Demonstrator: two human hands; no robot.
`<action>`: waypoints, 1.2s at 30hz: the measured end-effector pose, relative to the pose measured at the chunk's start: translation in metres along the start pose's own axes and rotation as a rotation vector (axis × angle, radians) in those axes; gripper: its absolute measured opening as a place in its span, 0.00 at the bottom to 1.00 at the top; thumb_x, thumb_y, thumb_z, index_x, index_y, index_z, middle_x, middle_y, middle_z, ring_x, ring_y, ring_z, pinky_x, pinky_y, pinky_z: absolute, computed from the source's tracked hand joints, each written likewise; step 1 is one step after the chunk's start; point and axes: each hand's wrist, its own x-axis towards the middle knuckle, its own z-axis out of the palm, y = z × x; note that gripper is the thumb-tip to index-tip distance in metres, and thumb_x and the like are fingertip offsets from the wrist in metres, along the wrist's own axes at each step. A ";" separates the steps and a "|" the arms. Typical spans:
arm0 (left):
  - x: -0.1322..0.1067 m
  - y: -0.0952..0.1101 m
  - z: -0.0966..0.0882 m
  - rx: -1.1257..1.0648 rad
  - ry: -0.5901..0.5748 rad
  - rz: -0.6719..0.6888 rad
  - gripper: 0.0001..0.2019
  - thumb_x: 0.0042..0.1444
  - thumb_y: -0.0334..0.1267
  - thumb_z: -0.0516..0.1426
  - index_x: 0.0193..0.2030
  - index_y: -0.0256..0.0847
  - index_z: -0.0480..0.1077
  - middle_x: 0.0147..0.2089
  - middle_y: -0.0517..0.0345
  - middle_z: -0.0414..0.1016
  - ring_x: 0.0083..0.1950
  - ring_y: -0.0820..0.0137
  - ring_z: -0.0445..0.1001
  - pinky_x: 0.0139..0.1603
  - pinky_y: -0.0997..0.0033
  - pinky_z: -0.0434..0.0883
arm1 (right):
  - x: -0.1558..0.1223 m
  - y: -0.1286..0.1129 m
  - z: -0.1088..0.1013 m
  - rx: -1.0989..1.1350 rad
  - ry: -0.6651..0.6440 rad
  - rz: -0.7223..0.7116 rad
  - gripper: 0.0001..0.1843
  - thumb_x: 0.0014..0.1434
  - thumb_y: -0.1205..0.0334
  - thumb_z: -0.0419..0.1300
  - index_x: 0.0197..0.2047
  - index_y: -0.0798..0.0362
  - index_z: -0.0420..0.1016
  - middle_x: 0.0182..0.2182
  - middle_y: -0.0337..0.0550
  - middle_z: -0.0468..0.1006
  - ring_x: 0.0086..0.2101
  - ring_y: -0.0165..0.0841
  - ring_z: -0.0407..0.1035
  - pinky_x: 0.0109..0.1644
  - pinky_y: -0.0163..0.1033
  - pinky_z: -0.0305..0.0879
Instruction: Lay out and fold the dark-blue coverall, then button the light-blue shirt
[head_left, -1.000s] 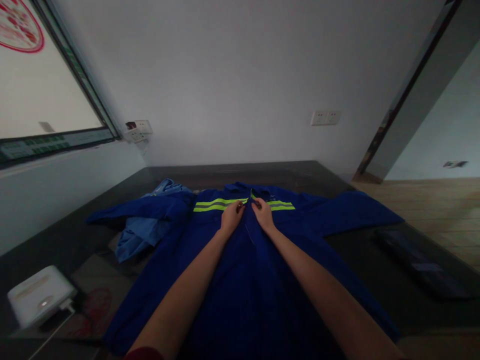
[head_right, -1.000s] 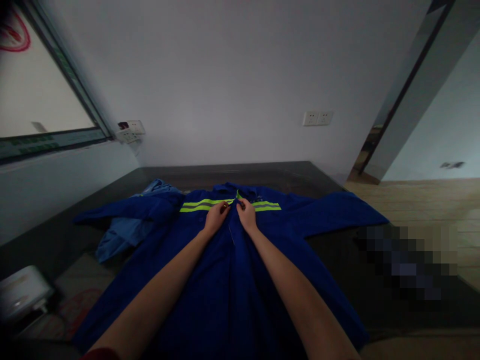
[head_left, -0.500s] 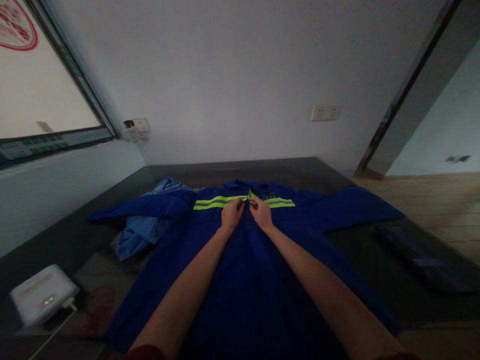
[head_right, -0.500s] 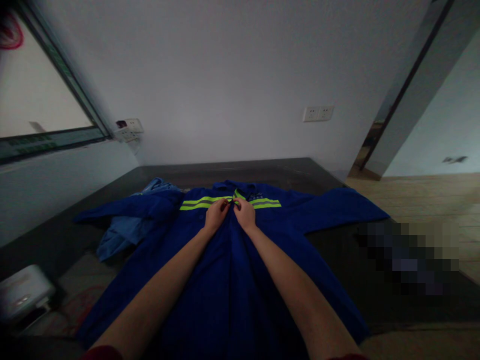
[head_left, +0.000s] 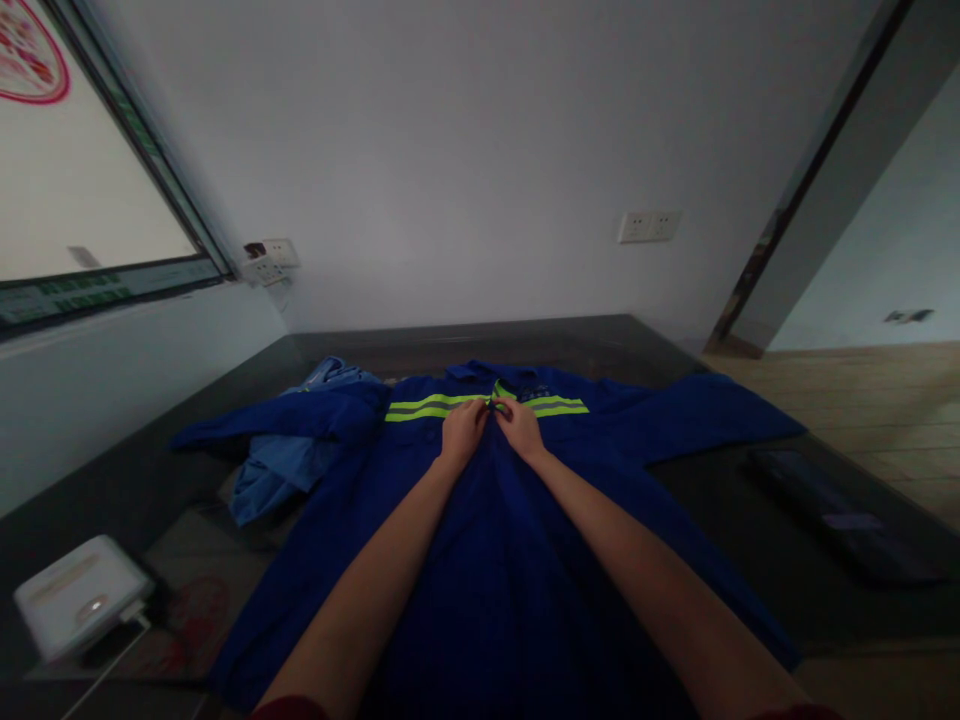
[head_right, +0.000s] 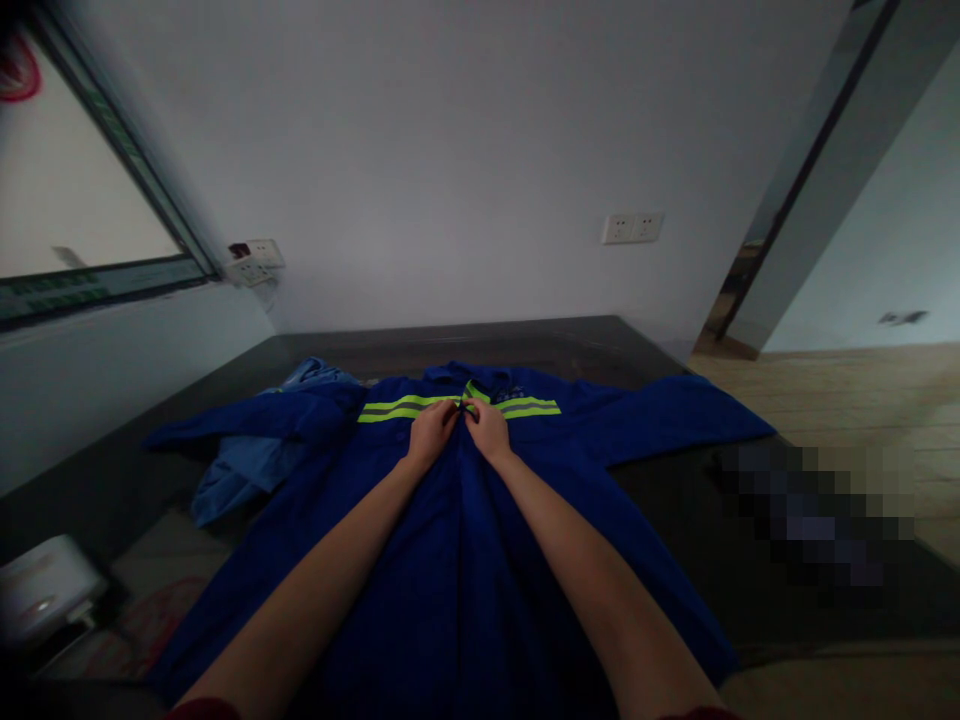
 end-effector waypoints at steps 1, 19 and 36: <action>0.000 0.000 0.000 -0.006 0.006 -0.002 0.08 0.63 0.38 0.49 0.43 0.43 0.69 0.42 0.54 0.75 0.42 0.66 0.73 0.38 0.73 0.64 | 0.000 0.001 0.001 0.018 -0.007 -0.002 0.14 0.53 0.67 0.56 0.43 0.53 0.76 0.21 0.37 0.69 0.23 0.31 0.62 0.30 0.36 0.58; 0.006 -0.010 0.011 -0.273 0.080 -0.006 0.06 0.59 0.34 0.53 0.39 0.41 0.70 0.39 0.54 0.75 0.41 0.66 0.72 0.42 0.71 0.66 | 0.021 0.006 -0.013 0.229 -0.100 -0.047 0.07 0.53 0.66 0.58 0.34 0.54 0.77 0.31 0.43 0.79 0.32 0.34 0.72 0.40 0.38 0.65; 0.009 -0.022 0.010 -0.439 0.022 0.072 0.05 0.56 0.31 0.55 0.38 0.39 0.72 0.37 0.55 0.76 0.40 0.67 0.73 0.42 0.70 0.69 | 0.017 0.003 -0.026 0.313 -0.236 -0.090 0.07 0.52 0.61 0.61 0.35 0.53 0.76 0.30 0.41 0.79 0.30 0.33 0.71 0.37 0.37 0.66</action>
